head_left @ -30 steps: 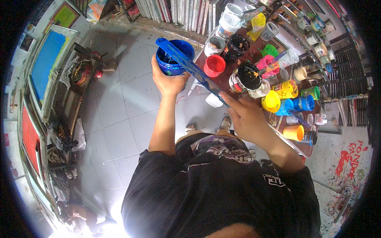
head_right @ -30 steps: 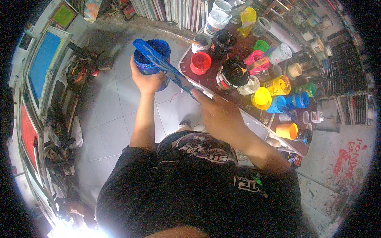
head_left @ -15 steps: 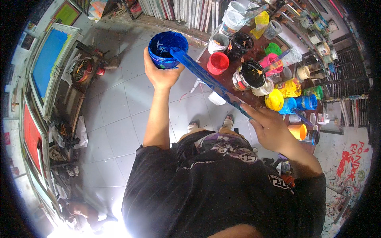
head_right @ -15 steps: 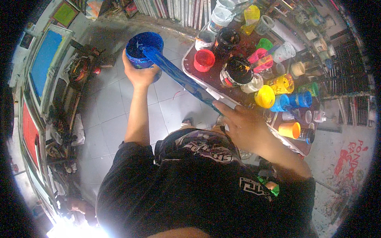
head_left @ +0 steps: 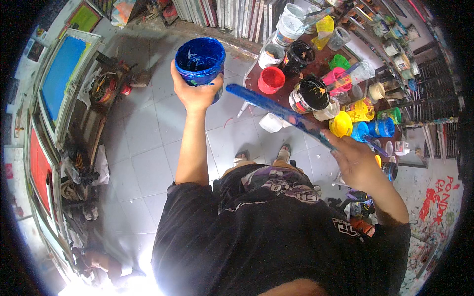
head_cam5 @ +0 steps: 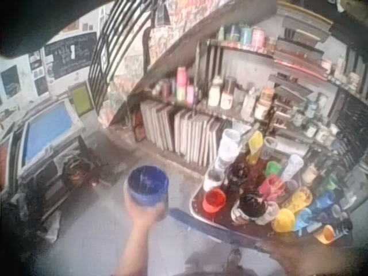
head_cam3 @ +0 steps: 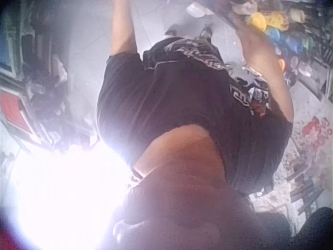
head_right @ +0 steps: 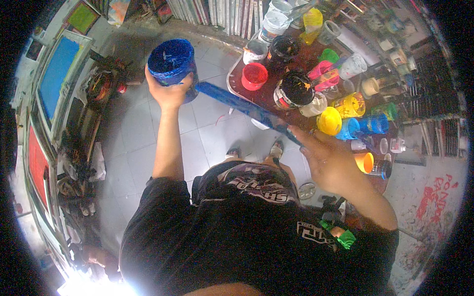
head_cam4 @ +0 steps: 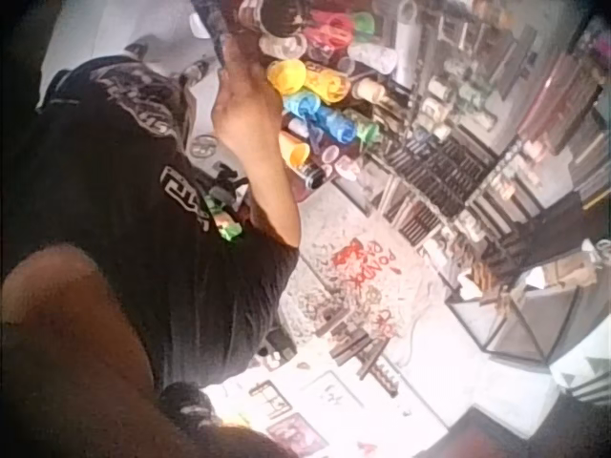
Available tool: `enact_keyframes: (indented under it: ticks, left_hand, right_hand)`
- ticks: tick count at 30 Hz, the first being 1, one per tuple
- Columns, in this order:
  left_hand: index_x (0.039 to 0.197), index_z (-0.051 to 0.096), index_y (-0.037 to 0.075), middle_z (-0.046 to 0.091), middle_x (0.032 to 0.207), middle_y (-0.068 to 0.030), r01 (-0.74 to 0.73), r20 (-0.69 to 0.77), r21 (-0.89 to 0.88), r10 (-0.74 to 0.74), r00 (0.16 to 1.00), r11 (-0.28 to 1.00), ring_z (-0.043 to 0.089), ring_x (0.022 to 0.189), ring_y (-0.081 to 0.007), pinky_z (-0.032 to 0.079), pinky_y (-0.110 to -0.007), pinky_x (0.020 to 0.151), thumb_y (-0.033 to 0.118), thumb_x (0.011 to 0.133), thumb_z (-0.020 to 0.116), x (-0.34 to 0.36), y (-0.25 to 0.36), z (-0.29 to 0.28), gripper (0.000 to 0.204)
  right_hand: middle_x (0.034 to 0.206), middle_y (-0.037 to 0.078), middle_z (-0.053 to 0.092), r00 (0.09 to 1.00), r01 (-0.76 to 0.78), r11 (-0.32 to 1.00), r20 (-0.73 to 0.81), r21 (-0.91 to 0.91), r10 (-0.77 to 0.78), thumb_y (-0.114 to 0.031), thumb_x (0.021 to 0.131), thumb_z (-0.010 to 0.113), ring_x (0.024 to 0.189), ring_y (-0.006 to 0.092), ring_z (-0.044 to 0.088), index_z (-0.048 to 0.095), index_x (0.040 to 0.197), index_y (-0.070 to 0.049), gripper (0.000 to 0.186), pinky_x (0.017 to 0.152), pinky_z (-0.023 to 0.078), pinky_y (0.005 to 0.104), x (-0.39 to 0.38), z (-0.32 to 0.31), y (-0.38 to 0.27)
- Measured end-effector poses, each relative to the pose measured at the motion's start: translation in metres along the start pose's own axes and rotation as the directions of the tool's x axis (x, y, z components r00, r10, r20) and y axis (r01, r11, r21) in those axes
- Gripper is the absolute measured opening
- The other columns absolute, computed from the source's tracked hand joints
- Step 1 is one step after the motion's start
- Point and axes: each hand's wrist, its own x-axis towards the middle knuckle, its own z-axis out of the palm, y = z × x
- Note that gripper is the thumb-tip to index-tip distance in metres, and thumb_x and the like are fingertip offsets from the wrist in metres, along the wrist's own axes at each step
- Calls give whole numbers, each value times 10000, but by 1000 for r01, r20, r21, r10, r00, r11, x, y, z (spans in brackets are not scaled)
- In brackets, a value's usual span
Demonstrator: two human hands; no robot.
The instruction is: The person mixes white and blue ink in separate containers using a spatula, then applies blue ink onto a screen printing frame using the spatula to spread it evenly across the mesh. The person also wipes the spatula with a cloth and handles various ink containers.
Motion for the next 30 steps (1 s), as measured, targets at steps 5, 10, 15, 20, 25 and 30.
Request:
enact_keyframes:
  ticks: [5,10,15,20,25,30]
  left_hand:
    - [1254,399,6,586,1096,-130,21,20,-62,-19,1000,998,584,987,-225,462,-347,871,230,467,824,5,-2,3,922]
    - [1256,403,15,565,1124,-125,199,138,-87,-187,973,976,562,1004,-230,439,-345,910,193,458,827,-15,-17,6,921]
    - [1213,433,21,567,1096,-107,253,225,-146,-217,950,956,565,976,-221,443,-341,897,162,466,829,-33,-17,12,858]
    - [1175,453,38,574,1070,-89,293,320,-254,-205,925,922,569,949,-199,457,-332,862,120,471,816,-41,0,10,797]
    - [1202,440,46,575,1091,-88,275,445,-263,-136,885,925,568,983,-200,451,-334,876,106,453,816,-51,31,12,840]
    - [1213,436,49,576,1101,-87,243,509,-212,-105,854,947,566,1006,-199,449,-338,890,104,454,818,-51,58,13,851]
  right_hand:
    - [915,128,592,998,61,949,-44,308,-50,-65,868,536,759,233,561,355,1371,-84,535,640,447,375,2,26,43]
    - [910,59,595,988,-146,473,152,869,24,-118,883,572,681,83,537,402,1269,7,440,536,432,231,42,40,64]
    - [922,117,617,994,-112,74,112,991,8,-212,931,497,707,164,619,425,1243,10,390,489,468,261,81,63,57]
    - [930,120,607,994,-97,-71,93,993,-63,-259,961,441,695,157,585,408,1267,-32,383,520,459,278,89,76,67]
    - [865,77,597,995,-100,-177,98,979,-17,-285,966,428,660,134,554,466,1210,-40,348,518,444,260,97,76,62]
    - [871,35,600,979,97,125,-117,987,165,-215,942,482,719,83,540,502,1248,-28,359,613,438,223,111,73,37]
